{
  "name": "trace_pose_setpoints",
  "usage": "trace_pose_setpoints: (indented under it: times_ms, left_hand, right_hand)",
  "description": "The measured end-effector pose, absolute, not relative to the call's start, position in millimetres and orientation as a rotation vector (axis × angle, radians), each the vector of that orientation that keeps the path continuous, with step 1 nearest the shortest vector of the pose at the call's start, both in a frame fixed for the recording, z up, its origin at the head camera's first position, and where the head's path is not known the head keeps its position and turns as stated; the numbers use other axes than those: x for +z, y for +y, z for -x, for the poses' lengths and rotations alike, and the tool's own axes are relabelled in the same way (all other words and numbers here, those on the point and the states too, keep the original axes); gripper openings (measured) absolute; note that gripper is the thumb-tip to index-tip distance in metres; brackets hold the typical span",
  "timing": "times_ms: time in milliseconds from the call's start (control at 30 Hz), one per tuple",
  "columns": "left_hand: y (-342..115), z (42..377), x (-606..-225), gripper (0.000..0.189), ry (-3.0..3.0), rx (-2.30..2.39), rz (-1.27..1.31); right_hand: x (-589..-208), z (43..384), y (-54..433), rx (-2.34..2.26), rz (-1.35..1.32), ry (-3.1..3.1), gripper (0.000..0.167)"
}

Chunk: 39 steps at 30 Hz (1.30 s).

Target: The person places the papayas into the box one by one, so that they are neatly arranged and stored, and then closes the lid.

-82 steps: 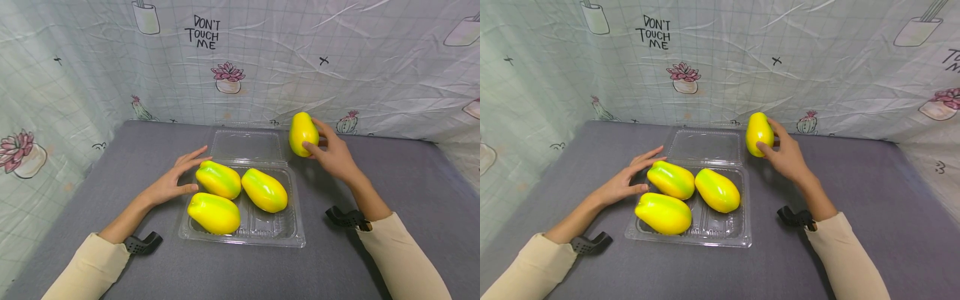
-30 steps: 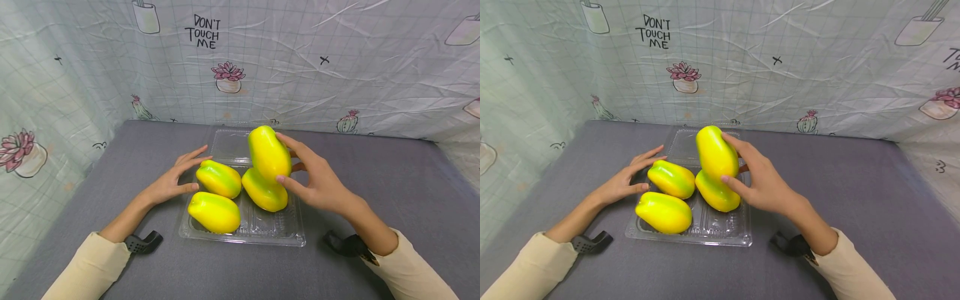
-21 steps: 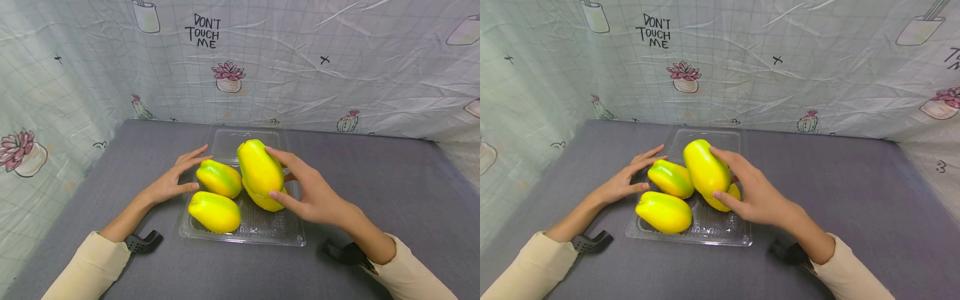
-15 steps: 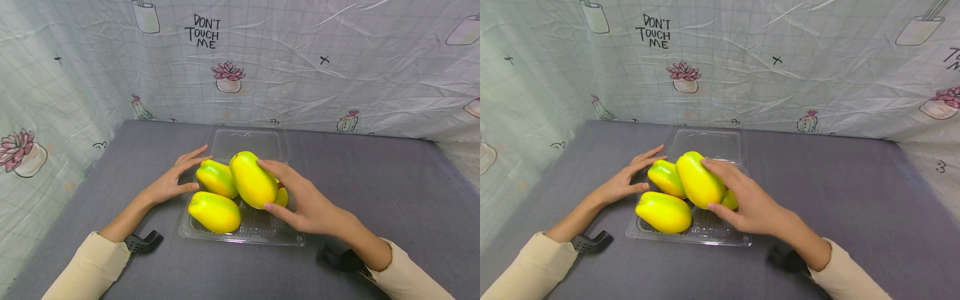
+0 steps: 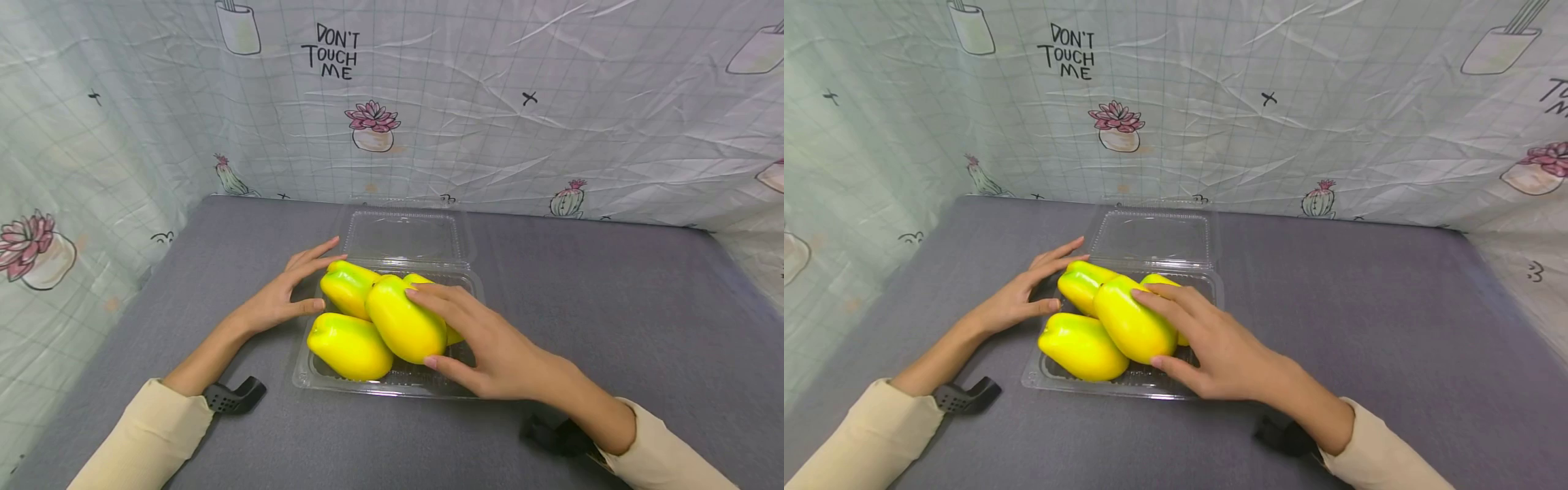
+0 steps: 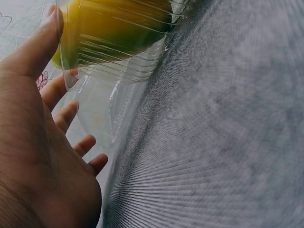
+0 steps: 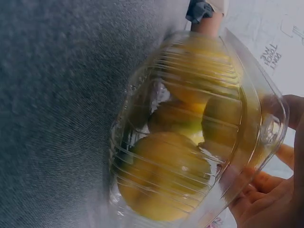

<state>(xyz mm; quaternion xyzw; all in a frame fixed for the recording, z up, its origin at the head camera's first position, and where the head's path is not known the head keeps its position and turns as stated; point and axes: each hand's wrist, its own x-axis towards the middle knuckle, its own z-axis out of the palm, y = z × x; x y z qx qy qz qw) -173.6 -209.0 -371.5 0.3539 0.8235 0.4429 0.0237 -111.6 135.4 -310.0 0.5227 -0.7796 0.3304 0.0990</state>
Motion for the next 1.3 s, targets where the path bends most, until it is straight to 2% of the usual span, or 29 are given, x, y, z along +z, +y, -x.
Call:
trace_pose_setpoints:
  times_ms: [367,1300]
  left_hand:
    - [-210.0,172.9,-372.1,0.066,2.556,1.368,-1.065]
    - [-210.5,174.7,-374.8,0.063,2.551,1.372,-1.074]
  right_hand:
    - [-314.6,102.9,143.0,0.891,-1.582,-2.417,0.066]
    - [-313.0,105.6,161.4,0.952,-1.704,-2.549,0.073]
